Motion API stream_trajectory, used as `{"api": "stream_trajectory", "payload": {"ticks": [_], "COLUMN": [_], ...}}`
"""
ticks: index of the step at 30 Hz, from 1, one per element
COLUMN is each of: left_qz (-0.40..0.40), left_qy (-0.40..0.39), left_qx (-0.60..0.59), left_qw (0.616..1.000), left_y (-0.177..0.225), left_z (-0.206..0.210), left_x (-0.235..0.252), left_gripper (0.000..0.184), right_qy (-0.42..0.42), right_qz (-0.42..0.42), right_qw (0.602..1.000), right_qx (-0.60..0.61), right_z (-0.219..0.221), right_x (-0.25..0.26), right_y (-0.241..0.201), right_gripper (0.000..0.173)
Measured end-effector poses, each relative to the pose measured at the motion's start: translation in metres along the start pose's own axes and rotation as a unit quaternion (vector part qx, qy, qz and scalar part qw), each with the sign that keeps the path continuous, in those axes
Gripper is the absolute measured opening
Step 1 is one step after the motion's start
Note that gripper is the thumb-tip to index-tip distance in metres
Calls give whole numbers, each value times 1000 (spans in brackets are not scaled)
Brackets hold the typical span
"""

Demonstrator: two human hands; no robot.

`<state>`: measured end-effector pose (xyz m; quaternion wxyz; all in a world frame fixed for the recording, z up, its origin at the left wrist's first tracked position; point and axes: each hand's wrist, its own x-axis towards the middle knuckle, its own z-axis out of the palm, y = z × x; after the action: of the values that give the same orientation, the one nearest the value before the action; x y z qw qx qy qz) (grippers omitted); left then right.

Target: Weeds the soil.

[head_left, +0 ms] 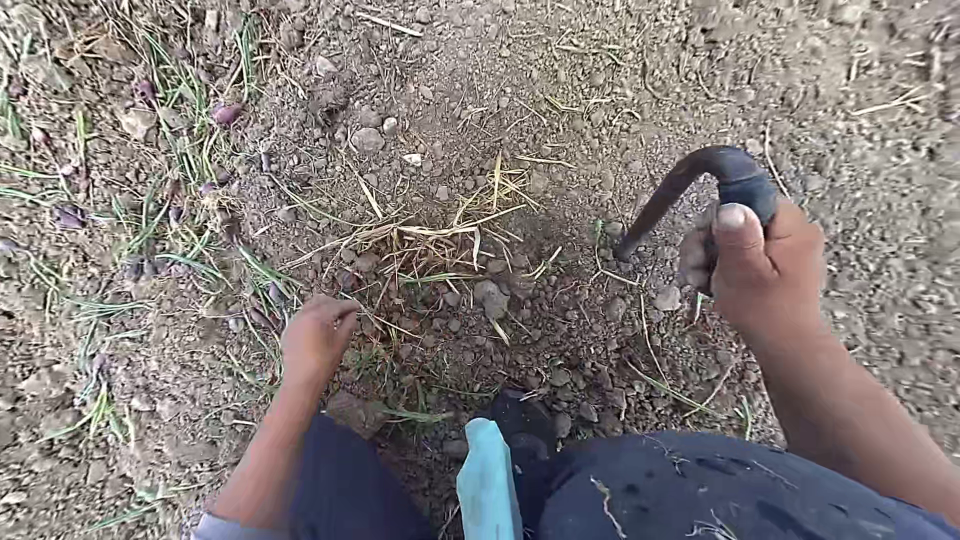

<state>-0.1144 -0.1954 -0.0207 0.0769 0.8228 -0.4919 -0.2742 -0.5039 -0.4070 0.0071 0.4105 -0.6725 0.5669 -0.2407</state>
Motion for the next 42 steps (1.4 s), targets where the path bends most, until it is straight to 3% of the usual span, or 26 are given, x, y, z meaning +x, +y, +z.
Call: {"api": "stream_trajectory", "payload": {"ticks": [3, 6, 10, 19, 21, 23, 25, 27, 29, 31, 33, 36, 39, 42], "left_qz": [8, -119, -177, -203, -109, 78, 259, 346, 380, 393, 384, 393, 388, 391], "left_qy": [-35, 52, 124, 74, 59, 60, 68, 63, 58, 33, -28, -119, -196, -160], "left_qx": [-3, -33, -55, 14, 20, 14, 2, -14, -28, -25, 12, 113, 221, 145], "left_qw": [999, 991, 975, 976, 992, 995, 963, 936, 923, 919, 923, 905, 873, 895], "left_y": [23, 22, -5, 8, 21, 42, 69, 111, 161, 213, 257, 296, 303, 279], "left_z": [24, 19, 9, 20, 16, 23, 36, 40, 38, 40, 52, 94, 136, 137], "left_x": [-2, 9, 10, 26, 20, 20, 39, 74, 113, 148, 172, 182, 166, 153], "left_gripper": [15, 16, 16, 22, 24, 17, 15, 11, 9, 10, 13, 13, 18, 22], "right_qy": [-4, -10, -9, 21, 72, 117, 151, 158, 142, 101, 64, 68, 113, 132], "right_qz": [5, -14, -33, -15, -32, -109, -213, -285, -311, -233, -139, -77, -134, -138], "right_qw": [1000, 1000, 999, 999, 993, 967, 901, 868, 894, 954, 984, 990, 973, 973], "right_qx": [-5, 3, 34, 48, 88, 199, 345, 374, 291, 160, 93, 101, 149, 128], "right_z": [3, 5, 4, 1, -22, -60, -89, -96, -77, -35, 0, -26, -74, -78], "right_x": [2, -5, -9, -11, -13, -15, -13, -3, 16, 34, 42, 23, -16, -30], "right_y": [16, 24, 24, 7, -25, -61, -89, -111, -103, -62, -12, -23, -51, -22], "right_gripper": [53, 55, 46, 47, 43, 36, 23, 19, 27, 50, 68, 63, 47, 44]}}
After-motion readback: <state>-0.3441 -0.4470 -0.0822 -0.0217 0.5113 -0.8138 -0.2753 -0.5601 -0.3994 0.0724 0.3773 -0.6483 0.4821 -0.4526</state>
